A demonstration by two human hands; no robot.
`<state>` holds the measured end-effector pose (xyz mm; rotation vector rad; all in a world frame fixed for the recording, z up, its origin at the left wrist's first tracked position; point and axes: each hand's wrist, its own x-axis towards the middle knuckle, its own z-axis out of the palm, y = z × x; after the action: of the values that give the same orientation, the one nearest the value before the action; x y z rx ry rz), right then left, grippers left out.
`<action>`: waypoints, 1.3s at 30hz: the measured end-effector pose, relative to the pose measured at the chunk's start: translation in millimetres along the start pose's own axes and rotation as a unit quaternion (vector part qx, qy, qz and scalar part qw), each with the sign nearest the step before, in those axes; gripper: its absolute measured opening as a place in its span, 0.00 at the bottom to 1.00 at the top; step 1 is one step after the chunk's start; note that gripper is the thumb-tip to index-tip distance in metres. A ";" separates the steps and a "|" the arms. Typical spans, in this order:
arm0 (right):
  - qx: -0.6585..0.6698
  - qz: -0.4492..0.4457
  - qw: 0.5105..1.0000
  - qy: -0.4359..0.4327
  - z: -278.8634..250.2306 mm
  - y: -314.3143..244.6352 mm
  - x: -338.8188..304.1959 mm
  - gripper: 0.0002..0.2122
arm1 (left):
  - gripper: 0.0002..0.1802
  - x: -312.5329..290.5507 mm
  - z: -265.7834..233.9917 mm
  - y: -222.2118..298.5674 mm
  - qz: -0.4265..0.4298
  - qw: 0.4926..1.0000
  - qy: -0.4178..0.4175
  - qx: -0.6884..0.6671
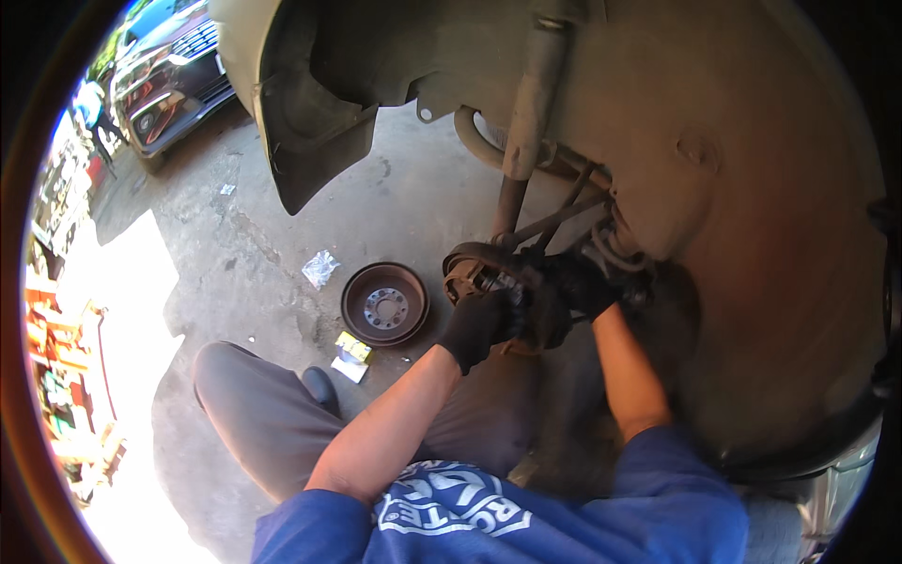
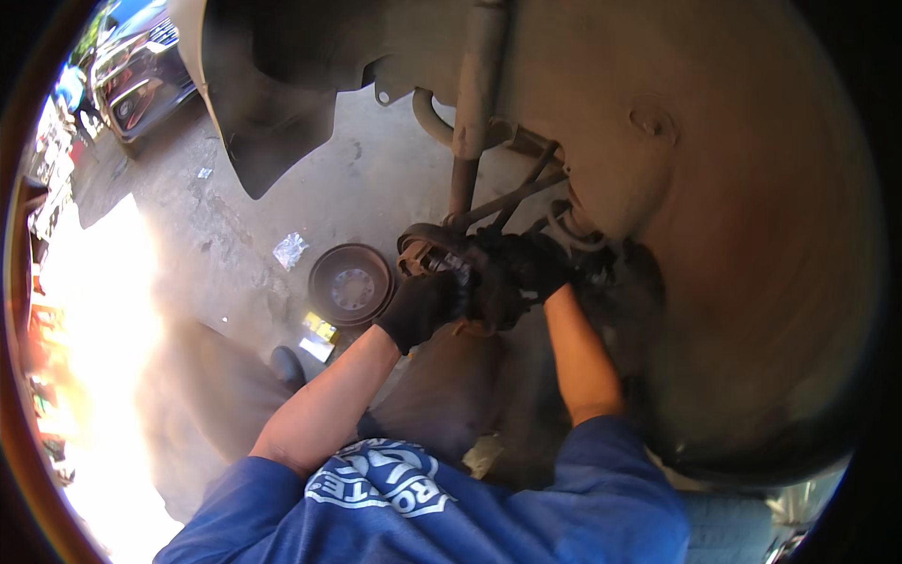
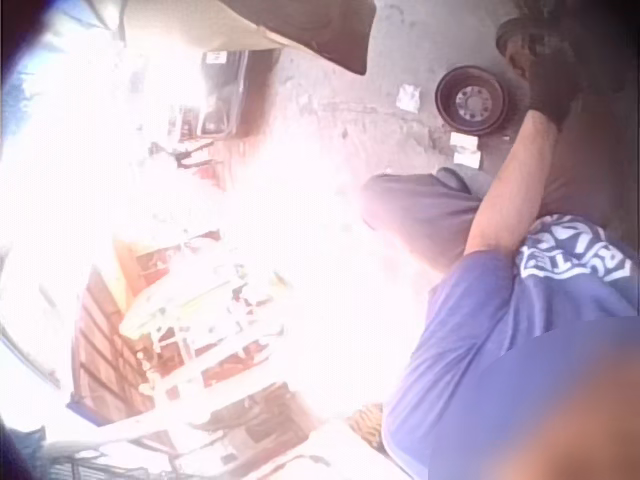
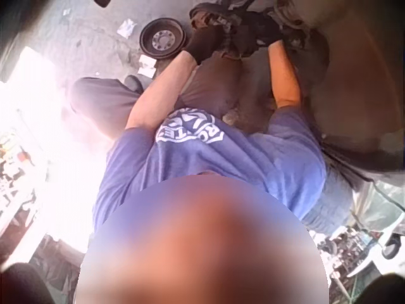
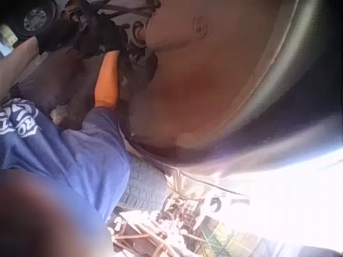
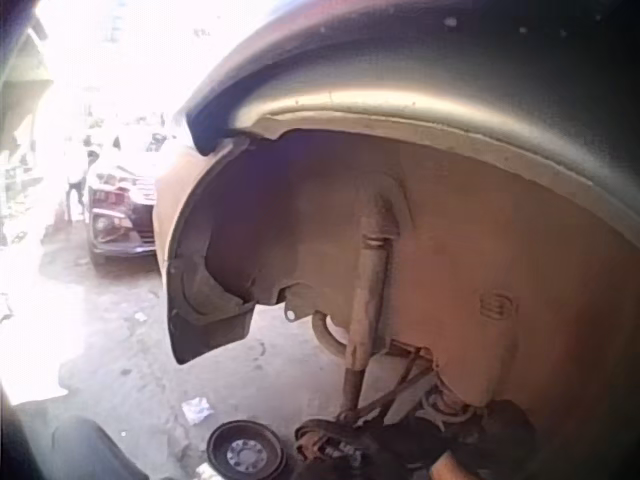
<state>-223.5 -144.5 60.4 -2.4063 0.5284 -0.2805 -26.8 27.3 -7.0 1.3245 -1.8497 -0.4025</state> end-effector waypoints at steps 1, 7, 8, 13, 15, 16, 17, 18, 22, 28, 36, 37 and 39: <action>0.100 0.046 0.994 0.015 0.9 -2.9 2.0 0.18 | 0.17 0.3 10.3 -1.6 -0.054 0.988 0.047 -0.139; -0.013 0.040 0.999 -0.026 -8.4 -6.8 -5.4 0.20 | 0.09 -4.3 9.4 3.0 -0.201 0.920 0.059 -0.332; -0.058 0.000 0.998 -0.018 -8.8 -6.9 -6.9 0.20 | 0.09 -3.6 2.8 6.1 -0.214 0.917 0.040 -0.334; 0.102 0.039 0.990 -0.085 -14.3 -26.4 5.1 0.18 | 0.10 6.8 -14.4 26.6 -0.239 0.929 0.033 -0.281; 0.076 0.047 0.988 -0.127 -21.5 -43.6 9.3 0.17 | 0.09 10.5 -13.6 32.9 -0.365 0.796 0.049 -0.480; -0.001 0.001 0.989 -0.145 -28.3 -52.4 8.9 0.16 | 0.10 10.8 -13.1 34.9 -0.364 0.787 0.056 -0.495; -0.058 -0.073 0.983 -0.158 -32.2 -59.9 9.9 0.15 | 0.10 11.4 -13.5 35.9 -0.359 0.776 0.057 -0.516; -0.136 -0.051 0.976 -0.163 -35.0 -65.4 10.9 0.15 | 0.11 11.3 -13.8 36.6 -0.352 0.759 0.057 -0.545; -0.226 -0.087 0.959 -0.144 -37.8 -69.0 12.8 0.13 | 0.14 9.0 -14.7 42.1 -0.091 0.994 0.044 -0.032; -0.137 -0.098 0.967 -0.192 -45.6 -42.7 27.7 0.14 | 0.19 7.6 -16.2 54.0 -0.291 0.885 0.111 -0.345; 0.223 0.122 0.948 -0.194 -41.4 -10.6 23.5 0.17 | 0.24 6.0 -19.8 47.4 -0.280 0.892 0.083 -0.345; 0.271 0.179 0.928 -0.184 -40.8 -8.5 20.7 0.17 | 0.24 6.4 -17.6 45.7 -0.281 0.888 0.082 -0.355; 0.417 0.271 0.850 -0.176 -39.5 -6.2 14.6 0.16 | 0.25 8.8 -13.0 42.1 -0.308 0.870 0.058 -0.380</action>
<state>-221.5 -168.4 95.5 -1.3444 0.7015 0.1649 -45.0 38.7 32.5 1.2753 -0.9302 -1.2130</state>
